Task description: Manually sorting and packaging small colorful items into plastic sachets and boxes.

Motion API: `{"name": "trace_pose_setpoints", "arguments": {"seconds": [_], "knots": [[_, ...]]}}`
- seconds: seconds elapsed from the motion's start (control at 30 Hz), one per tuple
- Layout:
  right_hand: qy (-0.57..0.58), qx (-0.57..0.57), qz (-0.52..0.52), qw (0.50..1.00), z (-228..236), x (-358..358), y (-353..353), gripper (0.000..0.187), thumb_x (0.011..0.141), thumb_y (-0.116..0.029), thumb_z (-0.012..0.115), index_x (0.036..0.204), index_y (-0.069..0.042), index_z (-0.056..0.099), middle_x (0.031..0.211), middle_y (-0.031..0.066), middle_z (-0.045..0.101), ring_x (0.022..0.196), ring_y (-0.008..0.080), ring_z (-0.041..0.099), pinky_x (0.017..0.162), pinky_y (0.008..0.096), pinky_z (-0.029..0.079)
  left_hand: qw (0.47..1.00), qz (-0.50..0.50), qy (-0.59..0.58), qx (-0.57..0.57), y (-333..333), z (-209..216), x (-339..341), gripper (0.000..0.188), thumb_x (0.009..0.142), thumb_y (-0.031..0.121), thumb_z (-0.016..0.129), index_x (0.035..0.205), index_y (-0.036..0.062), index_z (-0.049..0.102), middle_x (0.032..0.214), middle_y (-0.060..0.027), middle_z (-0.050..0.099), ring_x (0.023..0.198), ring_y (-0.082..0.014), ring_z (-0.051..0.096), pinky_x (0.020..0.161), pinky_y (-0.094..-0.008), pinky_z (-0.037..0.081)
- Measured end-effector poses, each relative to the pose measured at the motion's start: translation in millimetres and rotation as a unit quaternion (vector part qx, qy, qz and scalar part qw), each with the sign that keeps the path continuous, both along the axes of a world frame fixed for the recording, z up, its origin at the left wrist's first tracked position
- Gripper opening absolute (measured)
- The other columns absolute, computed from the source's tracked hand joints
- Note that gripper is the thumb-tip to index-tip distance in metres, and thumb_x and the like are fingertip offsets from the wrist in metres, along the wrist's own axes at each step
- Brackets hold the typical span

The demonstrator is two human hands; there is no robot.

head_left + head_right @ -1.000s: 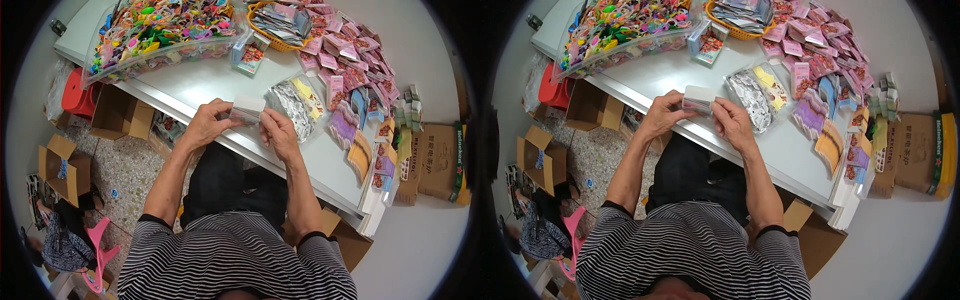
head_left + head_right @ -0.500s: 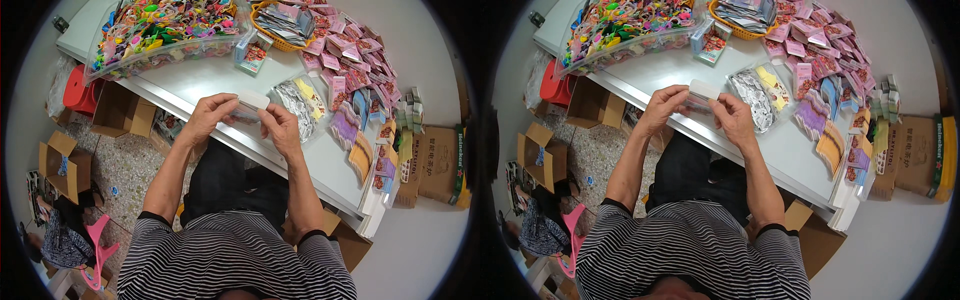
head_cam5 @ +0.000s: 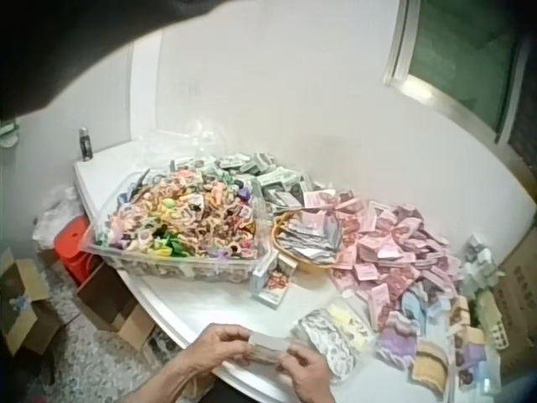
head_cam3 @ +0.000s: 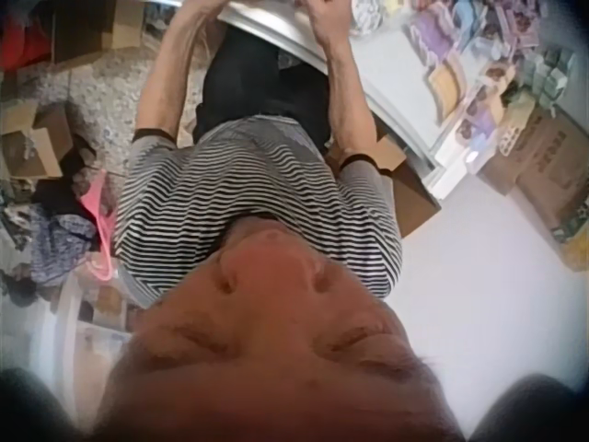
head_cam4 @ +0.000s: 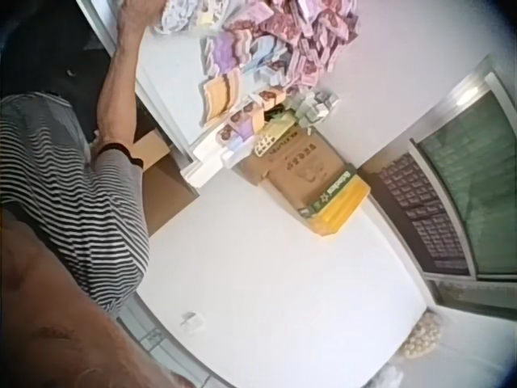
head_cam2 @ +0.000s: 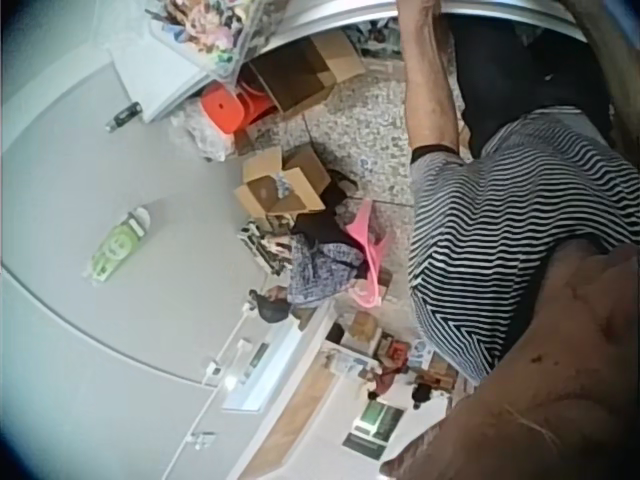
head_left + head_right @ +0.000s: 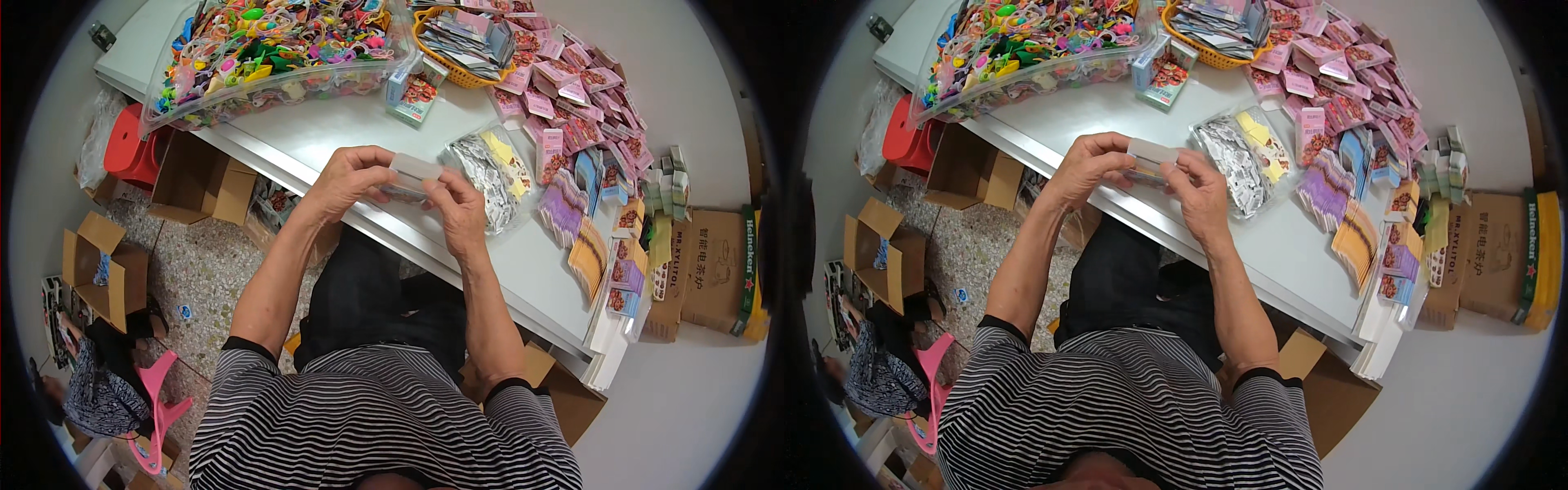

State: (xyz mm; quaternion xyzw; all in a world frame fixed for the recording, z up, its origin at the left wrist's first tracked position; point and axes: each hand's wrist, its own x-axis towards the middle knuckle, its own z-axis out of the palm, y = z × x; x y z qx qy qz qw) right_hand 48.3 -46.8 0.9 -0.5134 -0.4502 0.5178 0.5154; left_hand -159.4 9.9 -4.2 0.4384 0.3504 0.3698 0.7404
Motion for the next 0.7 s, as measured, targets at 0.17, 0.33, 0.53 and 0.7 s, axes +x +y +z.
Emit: {"name": "trace_pose_setpoints", "arguments": {"seconds": [0.17, 0.33, 0.53, 0.7], "knots": [[-0.006, 0.114, 0.017, 0.993, -15.7, 1.3, 1.7, 0.022, 0.094, -0.008, 0.067, 0.114, -0.001, 0.072, 0.120, 0.0085, 0.064, 0.085, 0.0120, 0.059, 0.070, 0.0252, 0.049, 0.993, 0.036, -0.001, 0.109, -4.8, -8.2, -1.9, 0.022, 0.092, 0.008, 0.070, 0.113, -0.0005, 0.072, 0.105, -0.0091, 0.072, 0.086, -0.0137, 0.068, 0.071, -0.0272, 0.060], [-0.085, 0.244, 0.055, 0.965, -15.7, 9.6, 1.5, 0.024, 0.088, -0.004, 0.074, 0.112, -0.006, 0.074, 0.117, 0.0106, 0.068, 0.094, 0.0161, 0.062, 0.081, 0.0277, 0.050, 0.986, 0.058, 0.018, 0.158, -4.9, -22.9, 0.4, 0.021, 0.095, 0.003, 0.066, 0.114, -0.0016, 0.072, 0.111, -0.0100, 0.072, 0.091, -0.0159, 0.069, 0.074, -0.0269, 0.060], [-0.174, 0.275, 0.038, 0.945, -14.1, 8.5, 3.9, 0.026, 0.083, -0.001, 0.077, 0.109, -0.005, 0.075, 0.110, 0.0120, 0.070, 0.100, 0.0207, 0.064, 0.088, 0.0294, 0.049, 0.980, 0.053, -0.011, 0.193, -5.2, -27.5, -2.9, 0.024, 0.094, 0.005, 0.068, 0.117, -0.0026, 0.070, 0.112, -0.0105, 0.071, 0.093, -0.0157, 0.069, 0.079, -0.0268, 0.060], [-0.170, 0.259, 0.046, 0.950, -8.9, 10.5, 7.8, 0.027, 0.082, 0.002, 0.075, 0.109, -0.005, 0.075, 0.110, 0.0110, 0.070, 0.095, 0.0176, 0.063, 0.083, 0.0270, 0.049, 0.987, 0.044, 0.048, 0.150, -1.3, -16.7, -2.7, 0.026, 0.093, 0.007, 0.070, 0.118, -0.0027, 0.069, 0.111, -0.0103, 0.071, 0.094, -0.0151, 0.069, 0.078, -0.0265, 0.060]]}}
